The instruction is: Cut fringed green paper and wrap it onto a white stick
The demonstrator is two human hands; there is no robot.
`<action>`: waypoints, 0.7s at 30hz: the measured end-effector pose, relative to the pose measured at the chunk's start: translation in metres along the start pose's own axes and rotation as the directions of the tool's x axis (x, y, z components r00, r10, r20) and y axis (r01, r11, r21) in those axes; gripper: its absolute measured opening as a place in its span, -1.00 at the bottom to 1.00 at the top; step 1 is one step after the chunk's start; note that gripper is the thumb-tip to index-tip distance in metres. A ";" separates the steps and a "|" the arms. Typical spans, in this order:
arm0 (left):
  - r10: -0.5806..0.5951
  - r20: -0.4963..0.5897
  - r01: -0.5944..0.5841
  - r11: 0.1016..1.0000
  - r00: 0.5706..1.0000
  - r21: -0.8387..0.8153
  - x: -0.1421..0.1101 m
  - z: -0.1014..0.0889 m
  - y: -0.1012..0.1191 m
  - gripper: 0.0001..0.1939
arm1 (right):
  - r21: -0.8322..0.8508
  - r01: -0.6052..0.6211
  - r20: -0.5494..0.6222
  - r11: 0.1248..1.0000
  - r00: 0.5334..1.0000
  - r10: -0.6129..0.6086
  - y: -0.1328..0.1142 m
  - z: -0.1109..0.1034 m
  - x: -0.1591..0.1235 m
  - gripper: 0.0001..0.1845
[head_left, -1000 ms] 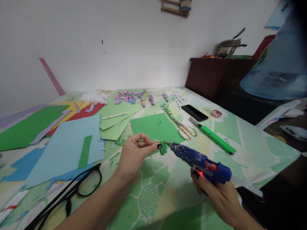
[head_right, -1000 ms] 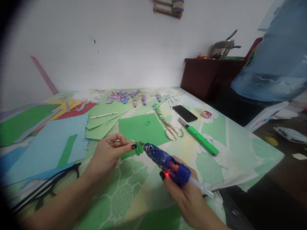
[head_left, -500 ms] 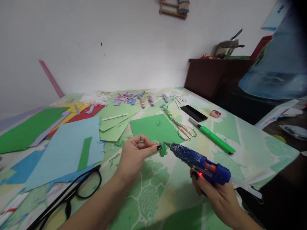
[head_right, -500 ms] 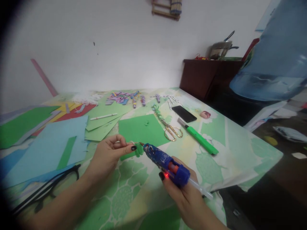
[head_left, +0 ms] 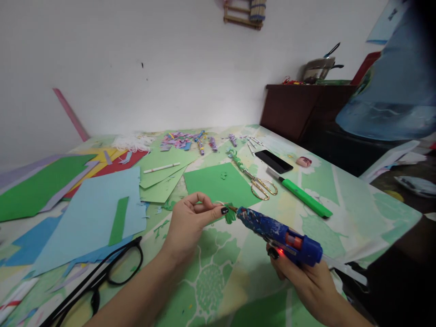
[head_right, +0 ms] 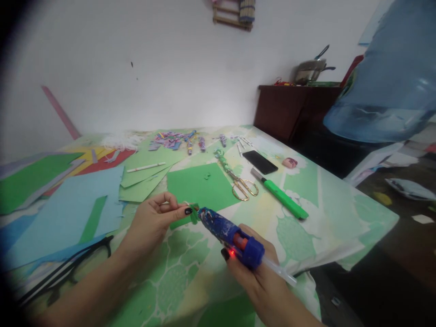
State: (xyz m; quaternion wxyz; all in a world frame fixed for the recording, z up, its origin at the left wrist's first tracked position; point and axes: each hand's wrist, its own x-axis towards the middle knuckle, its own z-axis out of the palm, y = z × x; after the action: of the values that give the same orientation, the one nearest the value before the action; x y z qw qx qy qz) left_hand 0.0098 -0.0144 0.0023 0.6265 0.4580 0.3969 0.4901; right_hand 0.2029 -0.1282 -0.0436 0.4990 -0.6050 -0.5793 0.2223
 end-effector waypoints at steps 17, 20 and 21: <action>-0.019 0.019 0.019 1.000 1.000 -0.013 0.000 0.000 0.000 -0.67 | 0.062 -0.054 0.079 0.997 0.996 0.049 0.003 0.000 -0.003 -0.69; -0.020 0.019 0.021 1.000 1.000 -0.017 0.001 0.001 0.000 -0.67 | 0.078 -0.033 0.066 0.996 0.997 0.028 0.003 -0.001 -0.003 -0.69; -0.023 0.017 0.023 1.000 1.000 -0.015 0.001 0.001 0.001 -0.67 | 0.077 -0.014 0.049 0.997 0.999 0.011 0.003 -0.002 -0.004 -0.69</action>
State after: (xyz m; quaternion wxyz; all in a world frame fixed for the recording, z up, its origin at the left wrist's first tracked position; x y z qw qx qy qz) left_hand 0.0106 -0.0139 0.0030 0.6390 0.4528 0.3931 0.4819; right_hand 0.2051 -0.1316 -0.0465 0.5066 -0.5832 -0.5783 0.2623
